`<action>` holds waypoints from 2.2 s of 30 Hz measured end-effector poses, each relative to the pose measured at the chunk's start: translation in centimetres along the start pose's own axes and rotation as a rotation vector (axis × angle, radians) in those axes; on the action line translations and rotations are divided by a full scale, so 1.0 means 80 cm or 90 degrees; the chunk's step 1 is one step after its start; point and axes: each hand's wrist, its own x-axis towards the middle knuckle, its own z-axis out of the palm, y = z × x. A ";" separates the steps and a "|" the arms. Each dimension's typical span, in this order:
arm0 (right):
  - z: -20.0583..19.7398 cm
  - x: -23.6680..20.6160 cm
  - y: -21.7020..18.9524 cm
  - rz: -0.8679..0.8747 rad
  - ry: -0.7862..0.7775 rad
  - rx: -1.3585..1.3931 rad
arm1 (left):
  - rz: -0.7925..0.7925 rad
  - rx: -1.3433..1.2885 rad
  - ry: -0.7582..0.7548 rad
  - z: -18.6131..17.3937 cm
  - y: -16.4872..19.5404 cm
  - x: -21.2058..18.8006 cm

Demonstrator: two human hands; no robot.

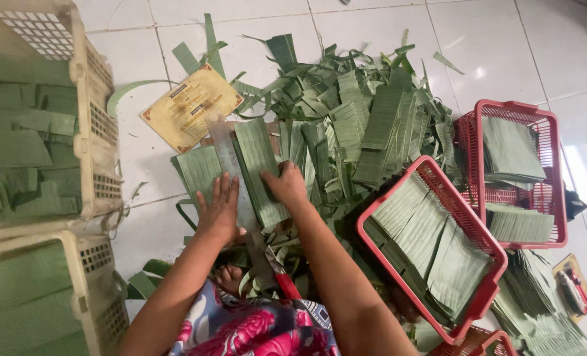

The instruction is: The person sits on the floor trimming banana leaf pieces to a uniform size. They align a stack of leaf pieces under a yellow template board, cut away excess edges with a knife, then place the trimmed leaf pieces into red plastic baskets and move filled baskets aside.

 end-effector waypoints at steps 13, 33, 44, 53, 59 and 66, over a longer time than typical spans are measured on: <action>0.041 -0.018 -0.017 0.135 -0.006 -0.015 | -0.008 0.018 -0.032 -0.008 0.005 -0.001; 0.047 -0.011 -0.024 0.166 0.002 0.015 | -0.021 0.021 -0.060 -0.014 0.009 -0.001; 0.039 -0.047 -0.051 0.035 0.042 -0.081 | -0.025 0.037 -0.080 -0.021 0.012 -0.002; 0.038 -0.029 -0.026 -0.011 -0.020 0.039 | -0.021 0.030 -0.081 -0.015 0.009 0.001; 0.046 -0.016 -0.018 0.019 0.021 0.029 | -0.031 0.046 -0.087 -0.015 0.008 0.001; -0.008 -0.046 -0.044 -0.091 0.122 -0.141 | -0.005 0.051 -0.056 -0.006 0.007 0.000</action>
